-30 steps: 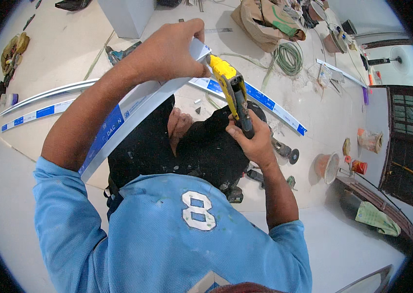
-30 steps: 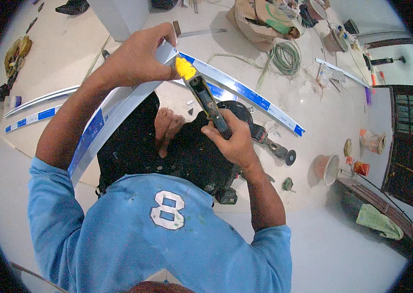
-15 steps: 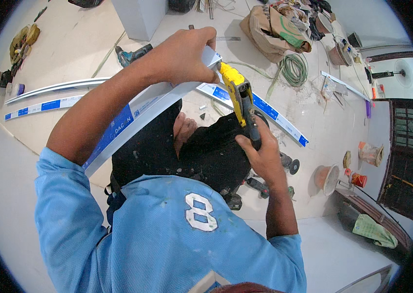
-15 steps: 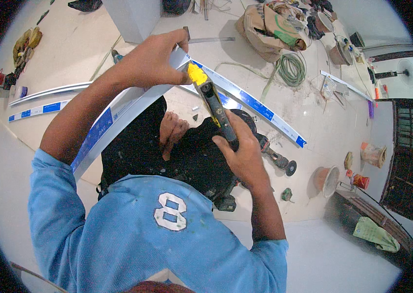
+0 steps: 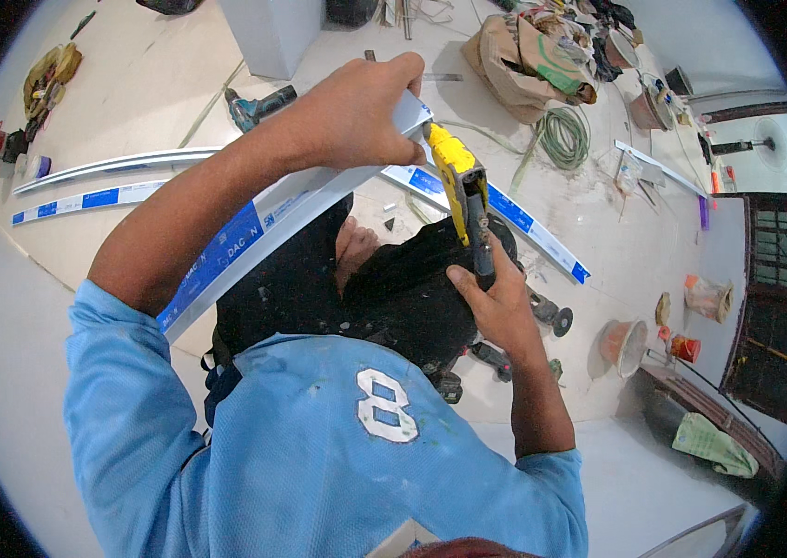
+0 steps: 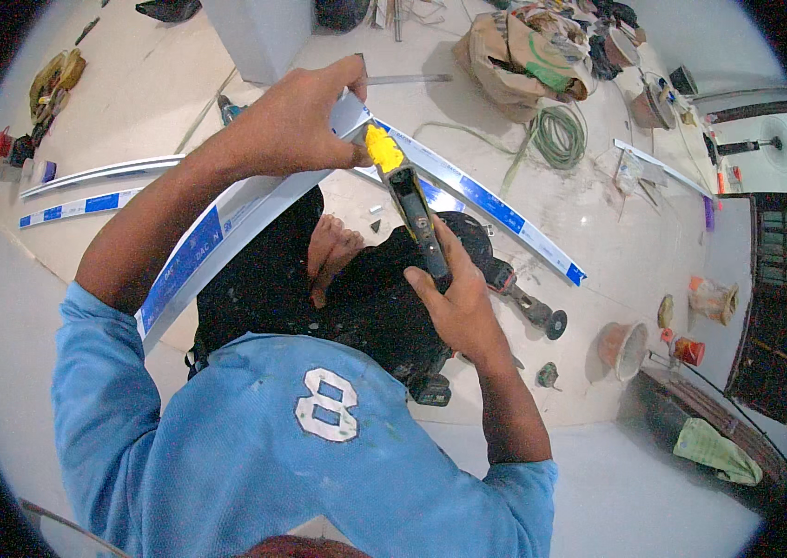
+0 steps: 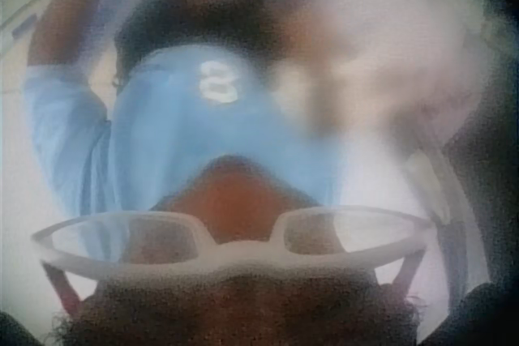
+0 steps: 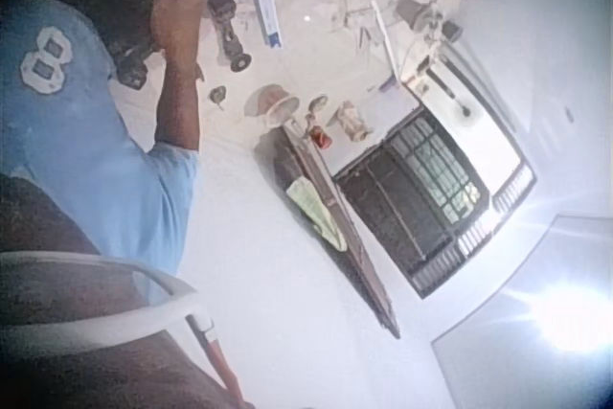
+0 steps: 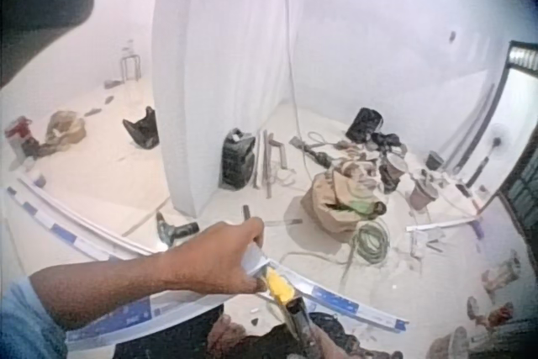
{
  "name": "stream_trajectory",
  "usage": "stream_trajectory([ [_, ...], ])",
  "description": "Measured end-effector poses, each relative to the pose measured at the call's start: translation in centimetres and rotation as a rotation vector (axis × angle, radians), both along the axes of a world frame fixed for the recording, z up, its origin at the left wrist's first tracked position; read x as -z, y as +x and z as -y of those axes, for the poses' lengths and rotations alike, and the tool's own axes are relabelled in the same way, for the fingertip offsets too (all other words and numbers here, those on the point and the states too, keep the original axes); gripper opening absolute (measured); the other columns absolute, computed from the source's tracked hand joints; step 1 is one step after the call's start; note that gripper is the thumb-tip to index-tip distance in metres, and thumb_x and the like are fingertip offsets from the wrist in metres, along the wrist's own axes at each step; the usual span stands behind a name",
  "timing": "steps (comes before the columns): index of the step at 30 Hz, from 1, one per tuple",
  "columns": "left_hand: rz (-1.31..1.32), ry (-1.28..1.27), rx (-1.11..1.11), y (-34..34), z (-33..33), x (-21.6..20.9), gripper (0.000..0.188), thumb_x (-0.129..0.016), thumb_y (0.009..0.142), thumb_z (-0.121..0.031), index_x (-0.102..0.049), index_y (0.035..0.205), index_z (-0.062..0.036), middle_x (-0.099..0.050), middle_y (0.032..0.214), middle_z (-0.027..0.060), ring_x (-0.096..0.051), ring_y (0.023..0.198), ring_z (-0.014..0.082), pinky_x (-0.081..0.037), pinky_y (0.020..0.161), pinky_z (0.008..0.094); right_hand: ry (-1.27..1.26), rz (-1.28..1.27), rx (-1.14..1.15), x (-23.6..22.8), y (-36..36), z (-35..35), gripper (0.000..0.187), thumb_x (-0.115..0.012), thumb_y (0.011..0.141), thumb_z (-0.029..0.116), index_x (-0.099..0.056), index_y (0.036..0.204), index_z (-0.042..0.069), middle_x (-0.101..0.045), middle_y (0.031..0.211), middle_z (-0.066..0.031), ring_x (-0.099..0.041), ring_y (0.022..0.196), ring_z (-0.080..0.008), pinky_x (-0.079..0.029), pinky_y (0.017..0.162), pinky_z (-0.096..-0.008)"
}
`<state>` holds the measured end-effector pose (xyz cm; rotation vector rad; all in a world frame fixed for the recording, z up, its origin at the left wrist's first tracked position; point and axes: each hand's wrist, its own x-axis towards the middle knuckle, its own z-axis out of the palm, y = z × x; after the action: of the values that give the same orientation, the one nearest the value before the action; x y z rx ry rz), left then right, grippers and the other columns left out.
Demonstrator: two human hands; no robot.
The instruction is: The person assembles a metal frame by cutting aluminum profiles, grinding edges, drilling holes, and fastening components with a rivet gun. They handle small metal connectors and use various power tools to complete the assembly.
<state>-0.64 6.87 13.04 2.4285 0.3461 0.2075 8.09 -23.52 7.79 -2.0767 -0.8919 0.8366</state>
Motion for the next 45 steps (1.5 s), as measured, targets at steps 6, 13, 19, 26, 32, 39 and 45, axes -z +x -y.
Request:
stream_trajectory([
  [6,-0.017,-0.002,0.022,-1.1,1.1,-0.5,0.069,-0.094,0.073,-0.024,-0.052,0.125,-0.008,-0.072,0.099,0.0262,-0.074,0.094,0.0455,-0.057,0.085,0.0516,0.18,0.021,0.045,3.0,0.1,-1.2,0.034,-0.085,0.096,0.027,-0.066,0.108,0.002,-0.067,0.084,-0.0083,-0.062,0.078,-0.017,-0.053,0.075,-0.0348],
  [13,-0.066,-0.008,0.018,-1.3,1.1,-0.3,0.073,-0.092,0.073,-0.02,-0.048,0.13,-0.0064,-0.07,0.111,0.0286,-0.072,0.107,0.0464,-0.055,0.095,0.0529,0.25,0.173,0.137,6.0,0.0,-2.1,0.035,-0.089,0.092,0.029,-0.067,0.099,0.002,-0.059,0.072,-0.0086,-0.053,0.066,-0.0153,-0.049,0.062,-0.0343],
  [19,-0.101,-0.027,-0.032,-1.0,1.1,0.2,0.071,-0.089,0.073,-0.017,-0.048,0.129,-0.0064,-0.07,0.108,0.0285,-0.073,0.102,0.0467,-0.056,0.092,0.0531,0.092,0.652,-0.014,0.8,-0.1,-0.8,0.042,-0.084,0.094,0.024,-0.067,0.125,0.0,-0.07,0.101,-0.0216,-0.07,0.092,-0.0382,-0.054,0.081,-0.0501],
  [26,-0.059,-0.001,-0.014,-0.9,0.8,0.3,0.069,-0.089,0.073,-0.016,-0.048,0.128,-0.0076,-0.072,0.105,0.0284,-0.074,0.1,0.0465,-0.057,0.092,0.0529,-0.354,0.161,0.018,-9.9,-1.6,1.2,0.082,-0.08,0.097,0.029,-0.039,0.161,-0.003,-0.069,0.127,-0.0283,-0.07,0.116,-0.0461,-0.054,0.101,-0.0509],
  [32,-0.12,-0.048,-0.041,-1.1,1.4,-0.7,0.068,-0.088,0.073,-0.013,-0.047,0.128,-0.0076,-0.071,0.106,0.0309,-0.075,0.102,0.0475,-0.058,0.092,0.053,-0.308,0.185,0.005,-8.3,-1.4,1.3,0.093,-0.078,0.099,0.028,-0.024,0.169,-0.004,-0.066,0.128,-0.0284,-0.067,0.121,-0.0438,-0.053,0.103,-0.0486],
  [39,-0.041,-0.006,0.009,-1.2,1.0,0.4,0.07,-0.089,0.073,-0.014,-0.047,0.128,-0.0071,-0.071,0.107,0.0309,-0.074,0.101,0.0491,-0.057,0.092,0.0546,-0.023,0.373,-0.076,-2.8,-1.0,0.1,0.081,-0.076,0.1,0.026,-0.037,0.165,-0.001,-0.061,0.134,-0.0283,-0.061,0.128,-0.043,-0.051,0.108,-0.0497],
  [45,-0.037,0.018,-0.034,-1.3,1.2,0.5,0.071,-0.09,0.073,-0.015,-0.047,0.129,-0.0064,-0.071,0.106,0.0292,-0.073,0.101,0.0484,-0.057,0.091,0.0531,0.035,-0.05,-0.09,-0.8,0.5,-0.1,0.077,-0.084,0.093,0.033,-0.051,0.156,0.003,-0.066,0.138,-0.021,-0.063,0.131,-0.0336,-0.046,0.114,-0.0461],
])
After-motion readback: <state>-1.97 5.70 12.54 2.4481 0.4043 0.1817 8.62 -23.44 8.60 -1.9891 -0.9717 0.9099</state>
